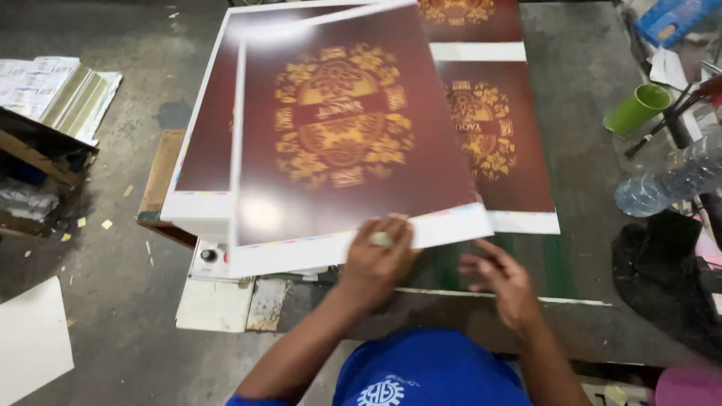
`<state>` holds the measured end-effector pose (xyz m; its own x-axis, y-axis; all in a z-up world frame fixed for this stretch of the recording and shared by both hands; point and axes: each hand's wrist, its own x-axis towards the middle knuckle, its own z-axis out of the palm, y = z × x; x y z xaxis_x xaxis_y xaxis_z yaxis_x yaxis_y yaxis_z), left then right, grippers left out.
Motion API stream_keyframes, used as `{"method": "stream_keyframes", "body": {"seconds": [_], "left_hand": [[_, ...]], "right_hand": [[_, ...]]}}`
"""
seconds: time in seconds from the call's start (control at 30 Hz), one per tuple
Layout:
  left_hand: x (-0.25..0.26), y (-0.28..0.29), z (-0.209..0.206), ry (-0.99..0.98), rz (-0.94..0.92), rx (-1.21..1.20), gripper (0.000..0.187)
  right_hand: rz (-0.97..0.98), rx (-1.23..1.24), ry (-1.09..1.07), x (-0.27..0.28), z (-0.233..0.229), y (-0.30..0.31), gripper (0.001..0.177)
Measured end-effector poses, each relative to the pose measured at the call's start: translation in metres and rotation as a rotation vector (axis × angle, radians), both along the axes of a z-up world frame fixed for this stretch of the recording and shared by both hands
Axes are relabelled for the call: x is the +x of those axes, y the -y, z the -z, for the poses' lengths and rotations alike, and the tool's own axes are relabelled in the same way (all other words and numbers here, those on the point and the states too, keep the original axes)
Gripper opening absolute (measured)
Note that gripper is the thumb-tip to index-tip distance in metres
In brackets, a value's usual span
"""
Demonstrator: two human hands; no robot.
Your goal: The person repeatedly picks up large, maroon-colored printed sheets from a stack on a table and places them onto a separate pile to the right. The task involves continuous manual handling of the paper sheets in a repetitive stacking motion.
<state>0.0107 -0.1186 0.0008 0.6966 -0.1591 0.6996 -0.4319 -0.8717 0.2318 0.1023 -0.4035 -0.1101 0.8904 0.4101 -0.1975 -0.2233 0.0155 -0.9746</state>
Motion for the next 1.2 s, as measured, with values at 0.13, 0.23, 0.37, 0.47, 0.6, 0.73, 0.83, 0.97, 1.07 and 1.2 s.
{"method": "stream_keyframes", "body": {"seconds": [0.13, 0.23, 0.37, 0.47, 0.6, 0.73, 0.83, 0.97, 1.07, 1.2], "left_hand": [[-0.004, 0.039, 0.006, -0.08, -0.094, 0.167, 0.042], [-0.004, 0.027, -0.015, -0.083, 0.018, 0.2, 0.052], [-0.002, -0.04, -0.017, -0.31, -0.071, 0.086, 0.045], [0.007, -0.094, -0.001, -0.336, -0.18, 0.148, 0.053], [0.005, -0.121, -0.003, -0.23, -0.263, 0.349, 0.089], [0.007, -0.128, -0.005, -0.308, -0.284, 0.356, 0.076], [0.009, -0.133, -0.008, -0.437, -0.256, 0.36, 0.067], [0.008, -0.132, -0.022, -0.45, -0.205, 0.463, 0.059], [0.007, -0.138, -0.018, -0.429, -0.173, 0.518, 0.057], [0.006, -0.139, -0.022, -0.383, -0.163, 0.445, 0.061]], "right_hand": [[-0.122, 0.288, -0.033, -0.017, -0.025, -0.041, 0.053], [0.075, 0.336, -0.11, -0.003, -0.014, -0.022, 0.037], [0.242, 0.467, 0.03, 0.009, 0.021, 0.056, 0.024], [0.338, 0.464, 0.059, 0.006, 0.042, 0.109, 0.02], [0.447, 0.423, 0.029, -0.008, 0.059, 0.159, 0.025], [0.476, 0.426, -0.033, -0.02, 0.097, 0.201, 0.022], [0.486, 0.452, -0.06, -0.032, 0.104, 0.202, 0.025], [0.542, 0.41, -0.076, -0.043, 0.115, 0.2, 0.032], [0.533, 0.4, -0.086, -0.044, 0.139, 0.208, 0.026], [0.505, 0.382, -0.072, -0.048, 0.146, 0.199, 0.023]]}}
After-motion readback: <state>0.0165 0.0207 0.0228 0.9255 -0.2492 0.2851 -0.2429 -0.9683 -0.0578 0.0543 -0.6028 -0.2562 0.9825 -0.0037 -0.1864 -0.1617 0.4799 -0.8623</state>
